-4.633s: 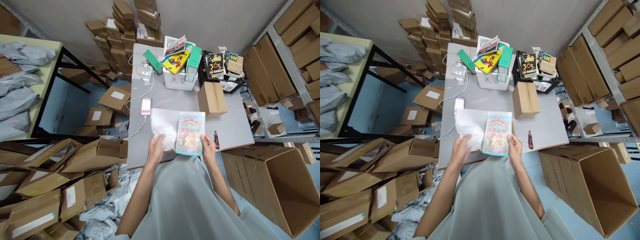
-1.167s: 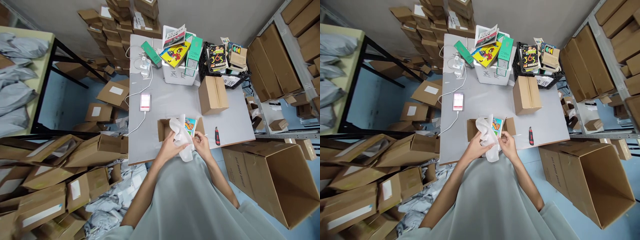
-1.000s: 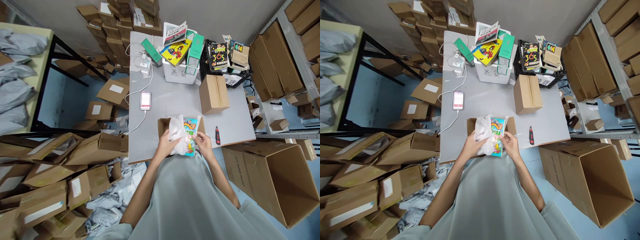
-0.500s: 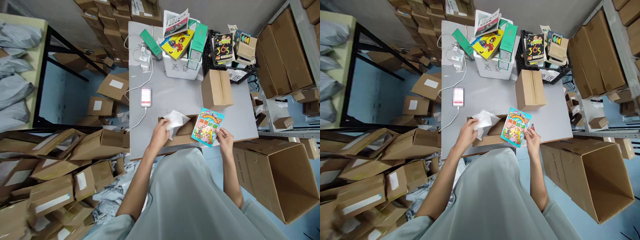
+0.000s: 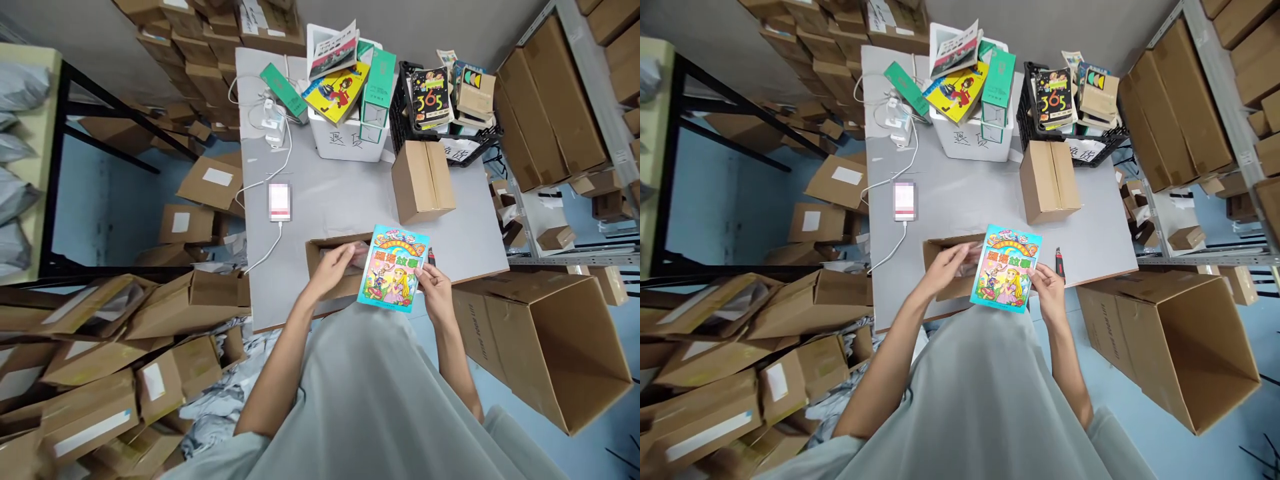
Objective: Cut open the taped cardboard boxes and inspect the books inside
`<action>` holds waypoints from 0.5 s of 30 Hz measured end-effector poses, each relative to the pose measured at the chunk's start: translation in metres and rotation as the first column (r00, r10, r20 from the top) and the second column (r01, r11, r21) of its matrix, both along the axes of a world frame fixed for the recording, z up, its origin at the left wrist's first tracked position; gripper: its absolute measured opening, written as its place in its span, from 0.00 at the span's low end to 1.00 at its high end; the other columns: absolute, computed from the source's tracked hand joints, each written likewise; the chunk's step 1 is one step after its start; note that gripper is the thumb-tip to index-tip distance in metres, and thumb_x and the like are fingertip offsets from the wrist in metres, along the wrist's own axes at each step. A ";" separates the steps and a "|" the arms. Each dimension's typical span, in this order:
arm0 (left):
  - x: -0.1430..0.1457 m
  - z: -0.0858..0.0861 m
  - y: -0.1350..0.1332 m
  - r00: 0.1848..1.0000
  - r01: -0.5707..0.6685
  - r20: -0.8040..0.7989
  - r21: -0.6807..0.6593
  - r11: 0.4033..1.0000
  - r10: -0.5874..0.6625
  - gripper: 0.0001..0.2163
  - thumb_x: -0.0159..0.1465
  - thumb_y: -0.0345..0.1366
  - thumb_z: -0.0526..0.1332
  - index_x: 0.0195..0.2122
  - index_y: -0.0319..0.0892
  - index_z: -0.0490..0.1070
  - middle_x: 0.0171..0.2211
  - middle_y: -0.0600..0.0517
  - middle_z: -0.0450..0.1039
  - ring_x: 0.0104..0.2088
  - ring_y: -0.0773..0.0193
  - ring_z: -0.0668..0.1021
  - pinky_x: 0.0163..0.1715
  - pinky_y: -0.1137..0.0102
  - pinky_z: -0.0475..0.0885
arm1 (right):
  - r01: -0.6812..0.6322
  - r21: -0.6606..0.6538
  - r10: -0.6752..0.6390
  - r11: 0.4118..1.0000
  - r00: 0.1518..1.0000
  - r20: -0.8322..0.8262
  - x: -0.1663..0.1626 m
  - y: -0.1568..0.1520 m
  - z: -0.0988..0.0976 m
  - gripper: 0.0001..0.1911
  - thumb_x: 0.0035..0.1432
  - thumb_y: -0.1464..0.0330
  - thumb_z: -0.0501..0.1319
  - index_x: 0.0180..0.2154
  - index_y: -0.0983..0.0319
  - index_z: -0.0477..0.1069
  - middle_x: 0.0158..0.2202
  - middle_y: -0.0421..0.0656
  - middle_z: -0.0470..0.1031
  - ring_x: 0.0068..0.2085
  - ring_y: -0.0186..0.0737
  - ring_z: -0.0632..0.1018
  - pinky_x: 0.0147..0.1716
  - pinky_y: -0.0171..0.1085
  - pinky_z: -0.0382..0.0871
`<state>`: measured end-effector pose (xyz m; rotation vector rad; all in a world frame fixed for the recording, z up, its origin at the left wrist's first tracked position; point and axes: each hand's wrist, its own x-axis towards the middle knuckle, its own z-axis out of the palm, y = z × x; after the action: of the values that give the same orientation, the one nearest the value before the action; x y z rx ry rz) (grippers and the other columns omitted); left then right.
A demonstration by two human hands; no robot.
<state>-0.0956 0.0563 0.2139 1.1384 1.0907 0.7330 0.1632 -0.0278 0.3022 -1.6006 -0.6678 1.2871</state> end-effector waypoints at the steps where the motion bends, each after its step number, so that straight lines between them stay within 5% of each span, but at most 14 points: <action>1: -0.004 0.009 -0.010 0.994 -0.030 0.101 -0.064 0.998 0.036 0.30 0.73 0.63 0.62 0.62 0.43 0.82 0.58 0.38 0.86 0.57 0.43 0.86 0.61 0.52 0.79 | -0.015 -0.008 0.015 1.000 1.000 -0.027 -0.003 0.001 -0.001 0.30 0.52 0.44 0.80 0.47 0.58 0.85 0.44 0.48 0.91 0.40 0.53 0.89 0.39 0.46 0.84; 4: -0.008 0.029 -0.036 0.973 -0.101 0.186 -0.179 0.979 0.135 0.29 0.59 0.60 0.78 0.51 0.42 0.87 0.49 0.40 0.88 0.51 0.45 0.87 0.56 0.55 0.83 | -0.071 -0.015 0.070 0.997 0.995 -0.068 -0.013 0.006 -0.005 0.31 0.52 0.44 0.80 0.48 0.58 0.85 0.44 0.48 0.91 0.41 0.53 0.89 0.40 0.46 0.85; 8: -0.008 0.036 -0.054 0.932 -0.284 0.161 -0.237 0.929 0.326 0.29 0.48 0.55 0.85 0.43 0.41 0.87 0.45 0.41 0.89 0.47 0.48 0.87 0.52 0.57 0.84 | -0.138 -0.018 0.137 0.990 0.989 -0.057 -0.023 0.015 -0.012 0.29 0.52 0.45 0.80 0.47 0.58 0.85 0.43 0.47 0.90 0.43 0.51 0.89 0.42 0.45 0.85; 15: -0.013 0.032 -0.067 0.911 -0.396 0.078 -0.102 0.912 0.404 0.27 0.56 0.58 0.81 0.46 0.43 0.87 0.42 0.43 0.88 0.45 0.50 0.87 0.49 0.58 0.84 | -0.227 0.121 0.223 0.966 0.974 0.042 -0.024 0.016 -0.021 0.21 0.54 0.51 0.81 0.45 0.55 0.87 0.45 0.45 0.87 0.50 0.50 0.85 0.54 0.49 0.83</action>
<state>-0.1089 -0.0110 0.2455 0.8030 1.2770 1.0419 0.1394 -0.0115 0.2816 -1.4746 -0.9521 1.3588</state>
